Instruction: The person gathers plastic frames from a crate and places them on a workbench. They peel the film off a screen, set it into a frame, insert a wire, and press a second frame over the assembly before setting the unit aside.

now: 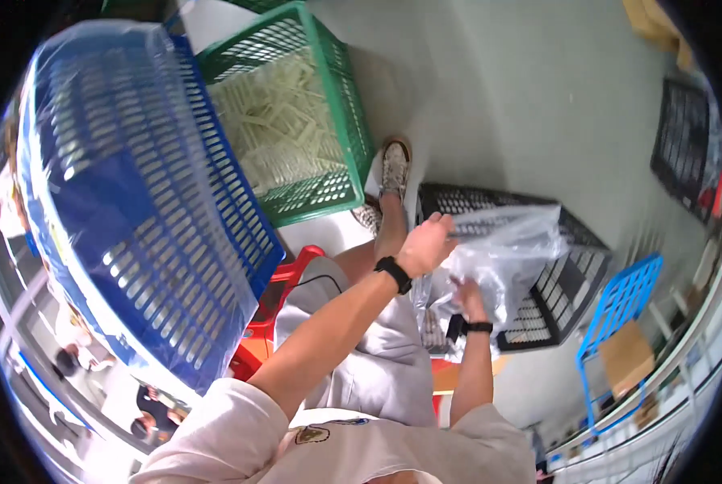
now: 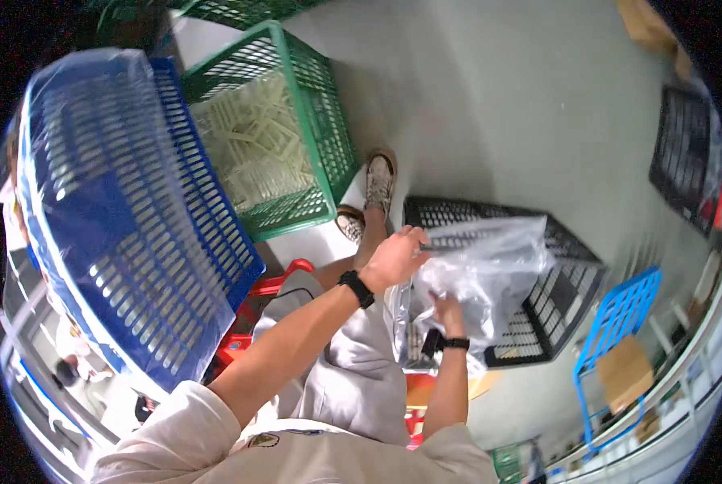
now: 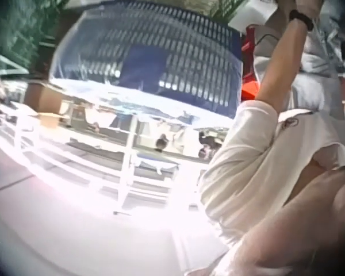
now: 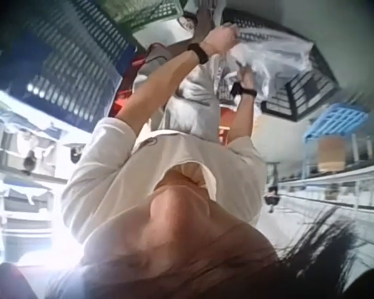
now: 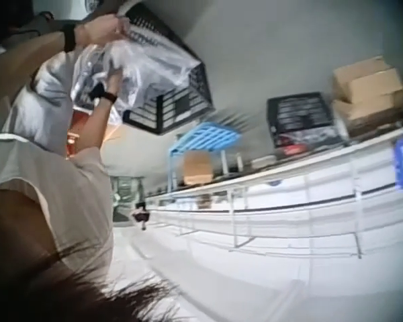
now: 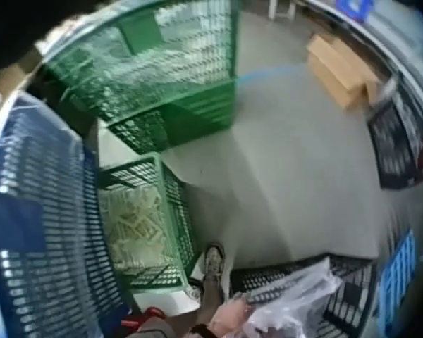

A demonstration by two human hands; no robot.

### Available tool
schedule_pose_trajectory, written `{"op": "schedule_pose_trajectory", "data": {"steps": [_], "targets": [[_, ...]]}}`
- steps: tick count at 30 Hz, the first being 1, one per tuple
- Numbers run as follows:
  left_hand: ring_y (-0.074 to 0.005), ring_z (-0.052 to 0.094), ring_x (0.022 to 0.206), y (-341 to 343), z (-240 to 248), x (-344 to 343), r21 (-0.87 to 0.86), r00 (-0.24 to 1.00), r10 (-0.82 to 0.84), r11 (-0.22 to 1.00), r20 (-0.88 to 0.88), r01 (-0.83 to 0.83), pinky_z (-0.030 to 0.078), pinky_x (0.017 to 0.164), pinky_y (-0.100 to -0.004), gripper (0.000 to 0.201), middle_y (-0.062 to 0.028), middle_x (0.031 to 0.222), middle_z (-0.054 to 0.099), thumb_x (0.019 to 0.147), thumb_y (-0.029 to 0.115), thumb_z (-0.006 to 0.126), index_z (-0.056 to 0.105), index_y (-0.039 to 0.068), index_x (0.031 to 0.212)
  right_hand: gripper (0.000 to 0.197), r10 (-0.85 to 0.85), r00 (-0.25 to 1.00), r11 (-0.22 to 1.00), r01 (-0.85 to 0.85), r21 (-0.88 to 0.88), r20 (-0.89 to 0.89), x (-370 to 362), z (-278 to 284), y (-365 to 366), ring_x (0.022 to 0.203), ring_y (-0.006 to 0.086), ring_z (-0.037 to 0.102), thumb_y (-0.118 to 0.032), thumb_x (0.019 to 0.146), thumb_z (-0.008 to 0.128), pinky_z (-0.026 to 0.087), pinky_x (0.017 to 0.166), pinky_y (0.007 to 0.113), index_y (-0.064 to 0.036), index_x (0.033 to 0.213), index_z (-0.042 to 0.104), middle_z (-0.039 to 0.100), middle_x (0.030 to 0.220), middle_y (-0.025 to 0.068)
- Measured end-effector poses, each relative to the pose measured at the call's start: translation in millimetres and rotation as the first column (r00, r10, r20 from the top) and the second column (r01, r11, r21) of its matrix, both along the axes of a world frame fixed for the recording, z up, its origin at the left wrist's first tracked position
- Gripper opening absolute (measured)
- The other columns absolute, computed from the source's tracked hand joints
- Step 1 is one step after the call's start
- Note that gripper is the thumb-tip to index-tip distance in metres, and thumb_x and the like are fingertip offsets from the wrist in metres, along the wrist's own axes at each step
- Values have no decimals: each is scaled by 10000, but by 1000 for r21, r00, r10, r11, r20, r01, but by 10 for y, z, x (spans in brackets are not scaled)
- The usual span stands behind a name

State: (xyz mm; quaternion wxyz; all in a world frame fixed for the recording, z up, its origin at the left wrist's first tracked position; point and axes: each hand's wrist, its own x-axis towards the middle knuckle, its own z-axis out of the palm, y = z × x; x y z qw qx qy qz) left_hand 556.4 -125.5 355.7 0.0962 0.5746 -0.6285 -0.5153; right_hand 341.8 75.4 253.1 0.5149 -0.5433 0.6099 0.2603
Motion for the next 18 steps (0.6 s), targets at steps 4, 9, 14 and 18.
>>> {"op": "schedule_pose_trajectory", "data": {"steps": [4,9,14,18], "targets": [[-215,662,707,-590,534,483,38,805,534,838,-257,-544,540,646,-375,153,-126,773,670,955,162,643,657,34,1037,423,-316,947,937,320,-136,53,-235,1435,-544,964,335,734,-270,954,676,576,828,388,-17,1288,621,733,1037,235],[-142,608,603,-1013,123,1508,285,163,984,176,-69,-942,517,574,-262,129,-18,728,642,941,118,622,680,25,1008,293,-490,647,762,643,-73,585,1449,2810,-2590,1058,176,692,-82,978,671,562,911,340,32,1243,615,720,1154,149],[-331,668,803,-433,-1490,2977,-76,188,944,215,271,-974,559,745,-455,203,-155,882,702,887,135,694,686,32,1062,261,66,695,903,263,-339,716,3807,1266,-3725,956,485,649,-150,948,570,541,810,528,16,1148,598,673,977,302],[-377,618,1071,-1010,-2149,2782,-213,395,793,533,464,-819,523,904,-479,344,-191,1166,653,839,90,706,650,26,1173,566,594,799,766,-527,-370,92,4229,-530,-4641,1331,438,498,-173,894,684,500,994,510,-48,1418,512,587,1399,188]]}}
